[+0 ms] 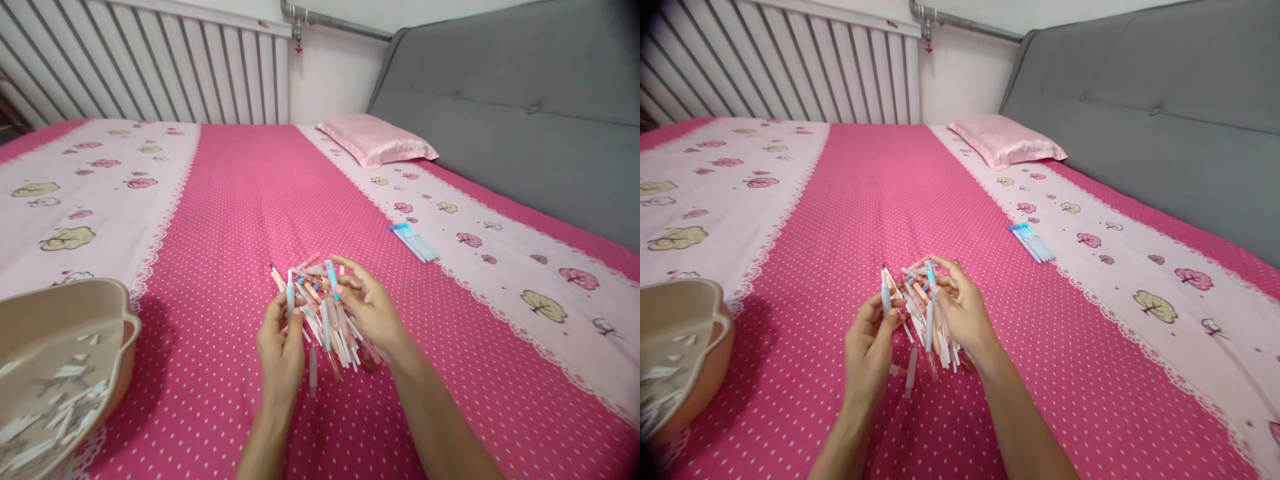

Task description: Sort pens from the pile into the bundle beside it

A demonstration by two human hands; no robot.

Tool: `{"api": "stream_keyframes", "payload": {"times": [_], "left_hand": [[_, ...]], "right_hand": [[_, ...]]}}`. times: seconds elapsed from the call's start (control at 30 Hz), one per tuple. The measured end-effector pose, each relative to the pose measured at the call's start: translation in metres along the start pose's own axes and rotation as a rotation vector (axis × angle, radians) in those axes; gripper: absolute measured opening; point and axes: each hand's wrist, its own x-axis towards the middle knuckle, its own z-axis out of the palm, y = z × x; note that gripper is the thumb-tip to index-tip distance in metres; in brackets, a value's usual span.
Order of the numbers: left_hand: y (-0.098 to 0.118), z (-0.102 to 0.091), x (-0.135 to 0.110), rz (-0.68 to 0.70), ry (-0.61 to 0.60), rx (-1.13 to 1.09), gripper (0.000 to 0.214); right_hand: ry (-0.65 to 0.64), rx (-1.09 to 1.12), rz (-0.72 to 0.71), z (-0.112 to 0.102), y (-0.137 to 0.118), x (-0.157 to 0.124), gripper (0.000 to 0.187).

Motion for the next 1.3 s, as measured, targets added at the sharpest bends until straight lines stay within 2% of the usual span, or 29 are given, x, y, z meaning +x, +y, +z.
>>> {"api": "stream_keyframes", "payload": {"times": [0.13,0.23,0.33,0.57,0.77,0.97,1.3], "left_hand": [[-0.002,-0.001,0.0,0.008,-0.07,0.062,0.027],[-0.004,-0.002,0.0,0.045,-0.116,0.115,0.028],[-0.006,-0.002,0.0,0.079,-0.142,0.16,0.03],[-0.007,-0.001,0.0,0.092,-0.2,0.232,0.033],[-0.003,-0.002,0.0,0.156,-0.26,0.339,0.031],[-0.004,-0.002,-0.001,0.222,-0.287,0.41,0.026],[0.0,-0.002,-0.001,0.316,-0.328,0.469,0.03]], "right_hand": [[0.01,-0.123,-0.086,-0.006,-0.006,-0.002,0.028],[0.08,-0.205,-0.158,-0.012,-0.011,-0.003,0.019],[0.164,-0.226,-0.159,-0.018,-0.014,-0.003,0.012],[0.215,-0.046,-0.142,-0.027,-0.02,-0.004,0.018],[0.162,0.128,-0.047,-0.026,-0.027,-0.008,0.018],[0.139,0.095,-0.044,-0.027,-0.028,-0.01,0.024],[0.116,-0.016,-0.039,-0.026,-0.032,-0.011,0.028]]}}
